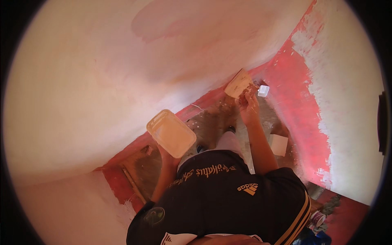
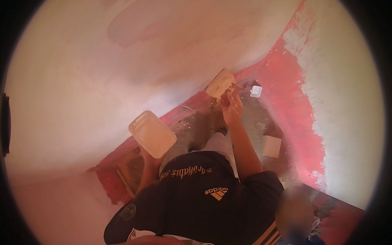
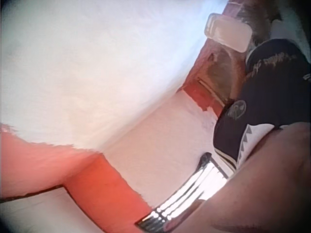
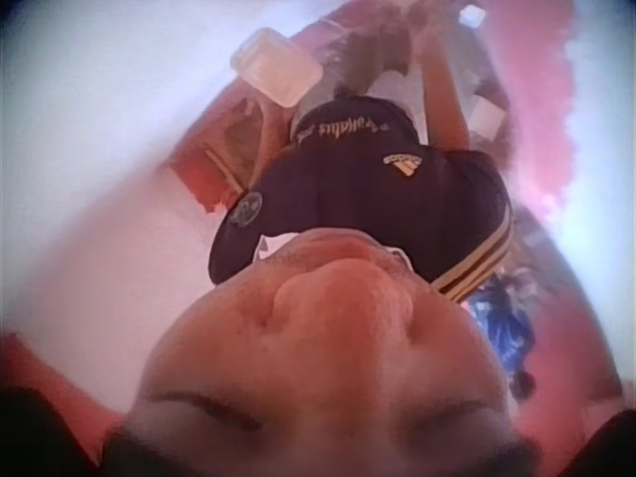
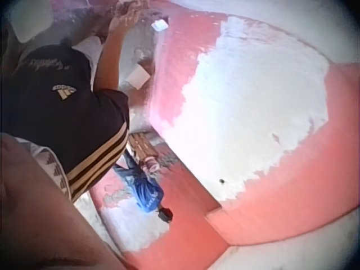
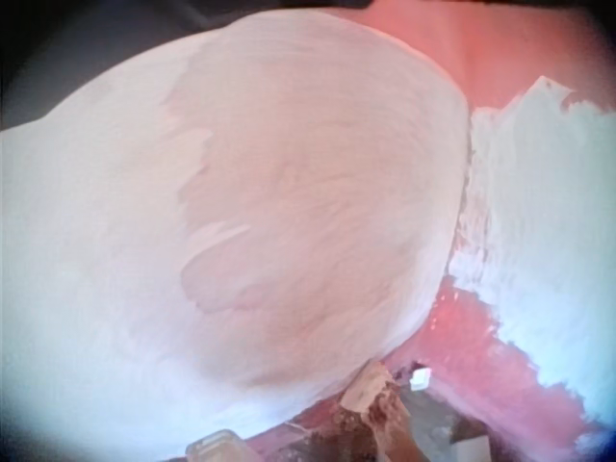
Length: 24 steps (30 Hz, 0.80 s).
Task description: The person applies plaster to a pink wall using a putty knife and a plastic container of plaster.
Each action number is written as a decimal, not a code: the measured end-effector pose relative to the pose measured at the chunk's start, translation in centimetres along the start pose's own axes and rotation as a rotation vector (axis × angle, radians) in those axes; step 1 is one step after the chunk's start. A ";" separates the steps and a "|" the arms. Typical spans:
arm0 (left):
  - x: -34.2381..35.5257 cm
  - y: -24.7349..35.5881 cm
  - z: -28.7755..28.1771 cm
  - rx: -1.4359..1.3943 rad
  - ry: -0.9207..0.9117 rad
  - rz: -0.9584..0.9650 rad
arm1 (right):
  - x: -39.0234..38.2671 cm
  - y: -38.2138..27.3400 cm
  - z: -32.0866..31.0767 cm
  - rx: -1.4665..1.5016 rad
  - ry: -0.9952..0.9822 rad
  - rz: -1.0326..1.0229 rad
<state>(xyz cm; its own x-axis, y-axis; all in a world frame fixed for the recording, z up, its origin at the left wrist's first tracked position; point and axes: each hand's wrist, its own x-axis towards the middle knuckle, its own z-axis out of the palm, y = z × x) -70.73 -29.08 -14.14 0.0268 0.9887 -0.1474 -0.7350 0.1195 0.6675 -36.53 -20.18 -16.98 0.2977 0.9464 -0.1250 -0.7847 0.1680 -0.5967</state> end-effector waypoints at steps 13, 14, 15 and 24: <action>9.3 -8.4 15.6 -0.032 -0.034 0.060 | 4.1 -14.3 8.6 -0.625 -0.258 -0.057; 10.8 -9.7 17.6 -0.144 -0.099 0.025 | 4.8 -15.8 8.5 -0.630 -0.267 -0.032; 12.0 -11.0 19.3 -0.253 -0.161 -0.003 | 5.5 -17.1 8.5 -0.717 -0.325 -0.082; 20.3 -24.1 34.4 -0.394 -0.225 -0.136 | 16.8 -27.1 3.8 -1.278 -0.567 -0.220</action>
<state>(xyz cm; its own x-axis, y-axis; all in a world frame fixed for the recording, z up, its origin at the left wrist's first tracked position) -29.20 -8.76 -8.13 0.2551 0.9666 -0.0231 -0.9146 0.2490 0.3186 -12.34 -7.73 0.12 -0.1480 0.9661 0.2117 0.3648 0.2523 -0.8962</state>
